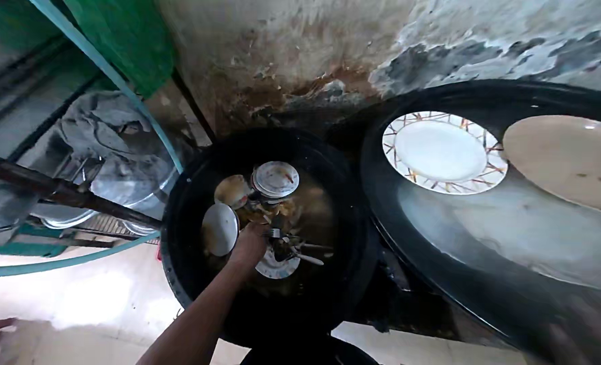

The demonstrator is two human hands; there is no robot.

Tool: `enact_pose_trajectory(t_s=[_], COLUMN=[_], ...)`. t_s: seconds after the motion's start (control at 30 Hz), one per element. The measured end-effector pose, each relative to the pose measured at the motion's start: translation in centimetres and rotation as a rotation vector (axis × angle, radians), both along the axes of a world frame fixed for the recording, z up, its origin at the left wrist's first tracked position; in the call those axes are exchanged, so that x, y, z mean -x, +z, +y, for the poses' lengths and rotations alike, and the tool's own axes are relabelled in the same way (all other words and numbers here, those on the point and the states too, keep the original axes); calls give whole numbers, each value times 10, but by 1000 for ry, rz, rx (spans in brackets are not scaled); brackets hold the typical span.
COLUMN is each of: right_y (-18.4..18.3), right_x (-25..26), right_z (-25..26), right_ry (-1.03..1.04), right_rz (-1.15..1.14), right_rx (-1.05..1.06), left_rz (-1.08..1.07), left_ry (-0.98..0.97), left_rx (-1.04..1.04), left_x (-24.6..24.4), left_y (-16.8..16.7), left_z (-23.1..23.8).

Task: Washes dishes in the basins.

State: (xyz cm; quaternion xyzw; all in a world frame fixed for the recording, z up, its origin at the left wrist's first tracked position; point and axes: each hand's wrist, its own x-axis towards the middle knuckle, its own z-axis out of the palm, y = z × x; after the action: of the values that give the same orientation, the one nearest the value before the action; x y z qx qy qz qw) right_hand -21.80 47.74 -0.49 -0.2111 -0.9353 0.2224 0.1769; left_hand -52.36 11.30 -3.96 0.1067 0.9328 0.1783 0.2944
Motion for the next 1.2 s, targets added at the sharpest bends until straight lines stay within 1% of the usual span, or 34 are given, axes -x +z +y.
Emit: enact_pose_trajectory(t_s=[0.03, 0.07, 0.13, 0.23, 0.3, 0.33, 0.4, 0.47, 0.53, 0.6, 0.7, 0.73, 0.8, 0.87, 0.93, 1.0, 1.03, 1.07, 1.13, 1.2], right_y=[-7, -10, -12, -10, -11, -9, -8, -8, -5, -3, 1, 8, 26, 36, 41, 54, 57, 55, 51, 43], right_x=[2, 5, 8, 9, 10, 11, 13, 13, 12, 12, 20, 28, 53, 90, 137, 182, 201, 216, 235, 247], right_z=[0, 1, 3, 4, 4, 2, 2, 2, 2, 6, 11, 3, -24, -59, -102, -142, -157, -169, -185, -187], right_ry=[2, 11, 17, 13, 12, 11, 5, 9, 13, 15, 22, 55, 200, 340, 434, 530, 563, 584, 587, 594], right_rz=[-30, -50, -99, -145, -160, -184, -223, -222, -242, -256, -130, -61, 65, 97, -7, -240, -326, -354, -369, -376], right_rx=[-57, -97, -126, -99, -105, -96, -68, -61, -41, 22, 125, 96, 27, 71, 142, 225, 223, 202, 200, 217], left_rz=[-15, -26, -48, -81, -234, -338, -486, -535, -457, -306, -65, -7, 54, 59, 116, 233, 285, 309, 284, 154], left_ry=[-25, -16, 52, 155, 256, 314, 323, 329, 334, 296, 207, 186, 158, 114, 27, -103, -169, -222, -271, -235], left_rx=[75, 94, 40, -123, -239, -289, -310, -382, -426, -364, -274, -278, -312, -314, -336, -422, -469, -501, -521, -481], left_x=[2, 4, 6, 7, 3, 0, -7, -12, -11, -4, 18, 23, 27, 25, 17, 6, 2, 0, -1, 3], left_y=[-2, -5, -7, 2, 3, -4, -14, -13, -6, 14, 43, 51, 61, 73, 84, 90, 90, 91, 92, 92], left_z=[-1, -2, -2, 5, 6, 5, 8, 15, 18, 19, 9, 3, -7, -8, 0, 8, 10, 11, 8, 0])
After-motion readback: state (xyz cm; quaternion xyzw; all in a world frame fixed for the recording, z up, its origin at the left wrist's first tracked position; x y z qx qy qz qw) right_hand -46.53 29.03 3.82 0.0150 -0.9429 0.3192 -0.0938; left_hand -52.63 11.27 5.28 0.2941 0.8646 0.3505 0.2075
